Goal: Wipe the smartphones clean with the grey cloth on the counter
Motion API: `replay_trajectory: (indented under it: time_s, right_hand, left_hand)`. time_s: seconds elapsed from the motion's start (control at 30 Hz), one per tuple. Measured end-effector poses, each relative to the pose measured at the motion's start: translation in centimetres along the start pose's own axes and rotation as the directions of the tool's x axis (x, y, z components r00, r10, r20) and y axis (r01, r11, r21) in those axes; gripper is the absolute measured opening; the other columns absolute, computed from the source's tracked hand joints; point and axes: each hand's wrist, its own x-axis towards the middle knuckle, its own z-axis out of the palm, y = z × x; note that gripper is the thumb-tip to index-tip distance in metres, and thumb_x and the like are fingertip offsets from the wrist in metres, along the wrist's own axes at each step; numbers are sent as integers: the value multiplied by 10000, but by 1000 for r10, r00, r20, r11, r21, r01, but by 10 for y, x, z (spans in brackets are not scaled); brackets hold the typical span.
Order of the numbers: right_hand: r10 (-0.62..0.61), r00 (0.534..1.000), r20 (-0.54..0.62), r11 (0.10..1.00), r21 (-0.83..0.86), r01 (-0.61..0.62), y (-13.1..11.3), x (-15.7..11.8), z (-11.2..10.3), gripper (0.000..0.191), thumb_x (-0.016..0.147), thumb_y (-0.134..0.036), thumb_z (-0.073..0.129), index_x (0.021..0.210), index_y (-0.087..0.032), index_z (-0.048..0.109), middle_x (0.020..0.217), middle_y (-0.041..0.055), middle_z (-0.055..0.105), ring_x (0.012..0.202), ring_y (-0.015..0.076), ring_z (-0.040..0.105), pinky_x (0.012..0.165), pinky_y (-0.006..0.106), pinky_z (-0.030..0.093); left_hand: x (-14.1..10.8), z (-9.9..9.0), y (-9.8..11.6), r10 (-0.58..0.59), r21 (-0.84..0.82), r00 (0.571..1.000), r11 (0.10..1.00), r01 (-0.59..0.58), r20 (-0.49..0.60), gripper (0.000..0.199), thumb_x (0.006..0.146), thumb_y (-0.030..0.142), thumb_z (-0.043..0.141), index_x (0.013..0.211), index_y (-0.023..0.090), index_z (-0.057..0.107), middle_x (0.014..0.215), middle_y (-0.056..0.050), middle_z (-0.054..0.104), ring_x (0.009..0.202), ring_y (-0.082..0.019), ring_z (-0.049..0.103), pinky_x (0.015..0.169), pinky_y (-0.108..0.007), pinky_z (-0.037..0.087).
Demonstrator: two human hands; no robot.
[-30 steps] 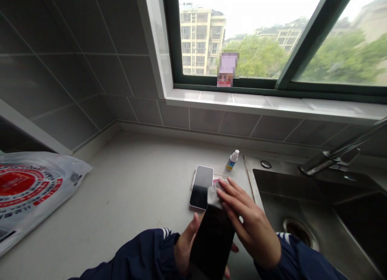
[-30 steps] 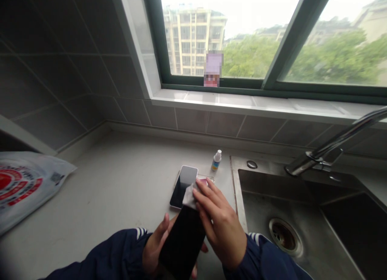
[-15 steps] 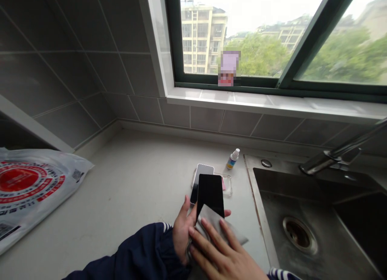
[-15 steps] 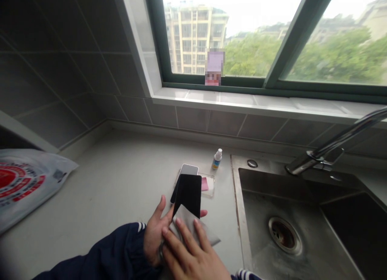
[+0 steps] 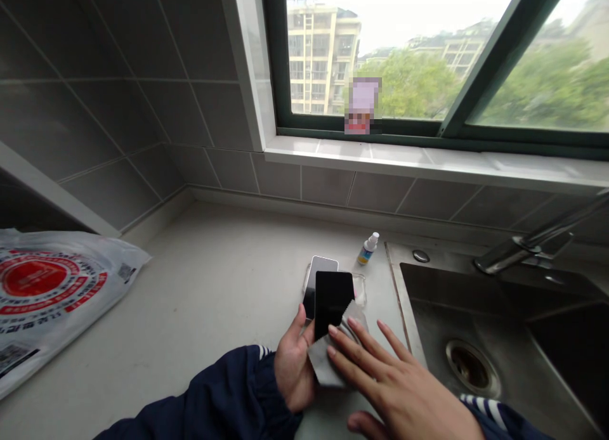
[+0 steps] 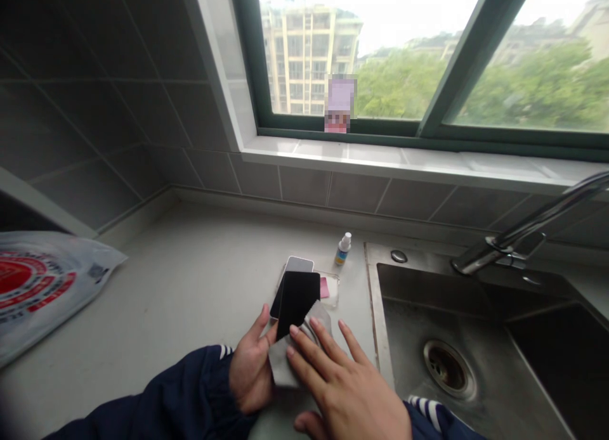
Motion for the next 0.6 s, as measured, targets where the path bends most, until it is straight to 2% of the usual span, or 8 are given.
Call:
replay_trajectory:
  time_s: [0.1, 0.2, 0.37, 0.5, 0.6]
  right_hand:
    - [82, 997, 8, 997, 12, -82, -2, 5, 5, 823, 837, -525, 612, 1505, -194, 262, 1537, 85, 253, 1371, 380, 337, 1013, 540, 407]
    - [142, 990, 7, 988, 53, -142, -4, 12, 13, 817, 893, -534, 525, 1530, -199, 139, 1569, 88, 136, 1422, 386, 196, 1054, 602, 341]
    - [172, 985, -9, 980, 107, -170, 0, 19, 24, 772, 932, -567, 428, 1533, -221, 90, 1584, 87, 69, 1442, 387, 79, 1081, 659, 240]
    - [206, 978, -17, 971, 130, -202, 5, 19, 29, 760, 948, -571, 374, 1535, -203, 61, 1584, 91, 65, 1445, 381, 50, 1085, 660, 222]
    - [219, 976, 6, 963, 162, -217, 8, 18, 27, 796, 934, -602, 373, 1536, -200, 42, 1583, 87, 57, 1444, 388, 42, 1082, 672, 203]
  left_hand:
    - [0, -1, -3, -58, 55, 998, 997, 56, 27, 697, 929, 602, 237, 1409, 132, 426, 1329, -152, 568, 1308, -276, 450, 1117, -419, 234]
    - [-1, -3, -6, -87, 129, 995, 988, 79, 56, 641, 952, 537, 244, 1393, 120, 449, 1332, -140, 569, 1338, -269, 414, 1127, -405, 219]
    - [-1, -10, -10, -154, 209, 984, 969, 133, 89, 683, 952, 550, 201, 1367, 83, 476, 1292, -152, 597, 1323, -279, 436, 1120, -412, 239]
    - [0, -5, -9, -91, 179, 993, 981, 78, 70, 686, 936, 588, 207, 1405, 143, 435, 1314, -140, 580, 1301, -303, 458, 1092, -456, 294]
    - [0, 2, -7, -146, 176, 988, 975, 136, 44, 714, 904, 649, 217, 1435, 205, 391, 1328, -137, 570, 1286, -342, 466, 1070, -528, 306]
